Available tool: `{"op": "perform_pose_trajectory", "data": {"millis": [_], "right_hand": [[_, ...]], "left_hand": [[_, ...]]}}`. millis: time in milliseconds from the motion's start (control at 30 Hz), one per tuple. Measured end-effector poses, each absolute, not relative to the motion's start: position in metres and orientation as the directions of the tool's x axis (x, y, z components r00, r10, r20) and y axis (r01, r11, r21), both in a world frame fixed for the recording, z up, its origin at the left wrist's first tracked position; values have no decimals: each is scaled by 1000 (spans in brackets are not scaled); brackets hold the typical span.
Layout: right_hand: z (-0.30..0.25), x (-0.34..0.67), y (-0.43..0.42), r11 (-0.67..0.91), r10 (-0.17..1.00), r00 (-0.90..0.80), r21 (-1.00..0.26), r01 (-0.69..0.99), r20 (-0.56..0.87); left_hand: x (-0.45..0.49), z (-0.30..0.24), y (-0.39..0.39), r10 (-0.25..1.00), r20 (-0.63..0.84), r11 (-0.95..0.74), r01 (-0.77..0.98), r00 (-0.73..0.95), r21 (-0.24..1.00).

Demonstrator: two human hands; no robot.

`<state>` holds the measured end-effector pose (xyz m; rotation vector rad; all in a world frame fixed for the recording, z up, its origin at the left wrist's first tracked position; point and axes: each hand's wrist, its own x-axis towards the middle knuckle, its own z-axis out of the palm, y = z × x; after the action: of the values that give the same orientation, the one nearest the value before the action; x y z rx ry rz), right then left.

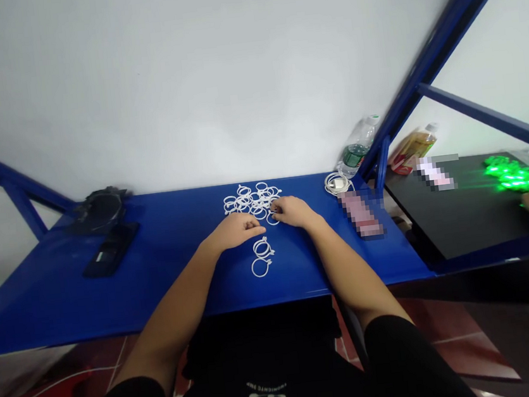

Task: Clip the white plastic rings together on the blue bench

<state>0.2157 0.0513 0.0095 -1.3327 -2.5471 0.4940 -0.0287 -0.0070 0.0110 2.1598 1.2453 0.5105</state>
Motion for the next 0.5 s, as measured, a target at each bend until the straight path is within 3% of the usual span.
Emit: {"op": "perform_pose_trajectory", "data": {"millis": [167, 367, 500], "right_hand": [[9, 207, 47, 607, 783, -614, -345, 716, 100], [16, 198, 35, 639, 764, -536, -530, 557, 358], [14, 189, 28, 640, 756, -526, -610, 468, 389]], "left_hand": [[-29, 2, -1, 897, 85, -388, 681, 433, 621], [-24, -2, -1, 929, 223, -364, 613, 296, 702], [-21, 2, -4, 902, 347, -431, 582, 257, 690]]}}
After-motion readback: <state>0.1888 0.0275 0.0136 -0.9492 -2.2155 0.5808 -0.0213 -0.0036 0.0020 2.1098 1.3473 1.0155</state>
